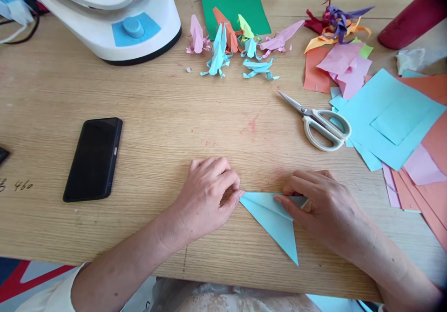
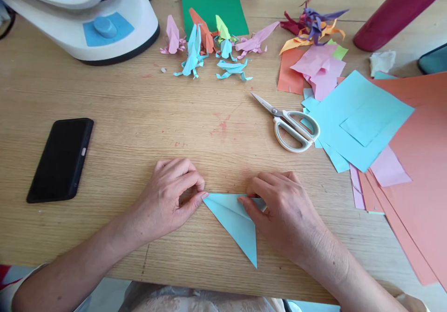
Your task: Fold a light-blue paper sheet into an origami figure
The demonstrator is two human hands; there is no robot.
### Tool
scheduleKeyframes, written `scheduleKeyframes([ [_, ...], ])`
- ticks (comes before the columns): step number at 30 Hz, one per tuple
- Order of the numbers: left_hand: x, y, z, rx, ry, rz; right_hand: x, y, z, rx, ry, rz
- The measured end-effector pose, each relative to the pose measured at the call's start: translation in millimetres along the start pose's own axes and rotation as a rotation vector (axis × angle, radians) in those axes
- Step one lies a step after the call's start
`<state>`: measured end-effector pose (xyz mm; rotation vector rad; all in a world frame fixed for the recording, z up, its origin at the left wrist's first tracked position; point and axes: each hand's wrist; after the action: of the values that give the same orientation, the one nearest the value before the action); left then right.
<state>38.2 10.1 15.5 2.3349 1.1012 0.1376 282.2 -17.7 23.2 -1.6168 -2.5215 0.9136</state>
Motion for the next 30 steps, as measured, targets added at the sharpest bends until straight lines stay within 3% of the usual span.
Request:
scheduleKeyframes([
  [23,0.5,1.1,0.7,0.056,-0.026,-0.013,1.4,-0.5,1.1,-0.037,0.025,0.021],
  [30,1.4,2.6,0.7,0.093,-0.034,-0.027,-4.2,-4.3,7.4,-0.179,0.142,-0.042],
])
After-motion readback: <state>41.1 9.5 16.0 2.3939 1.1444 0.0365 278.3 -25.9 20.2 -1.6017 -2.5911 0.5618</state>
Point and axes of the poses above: each hand's wrist, its own x-axis towards the middle knuckle, its own z-axis out of the palm, y = z × x, and after that the axes turned 13 degrees about -y, right-handed
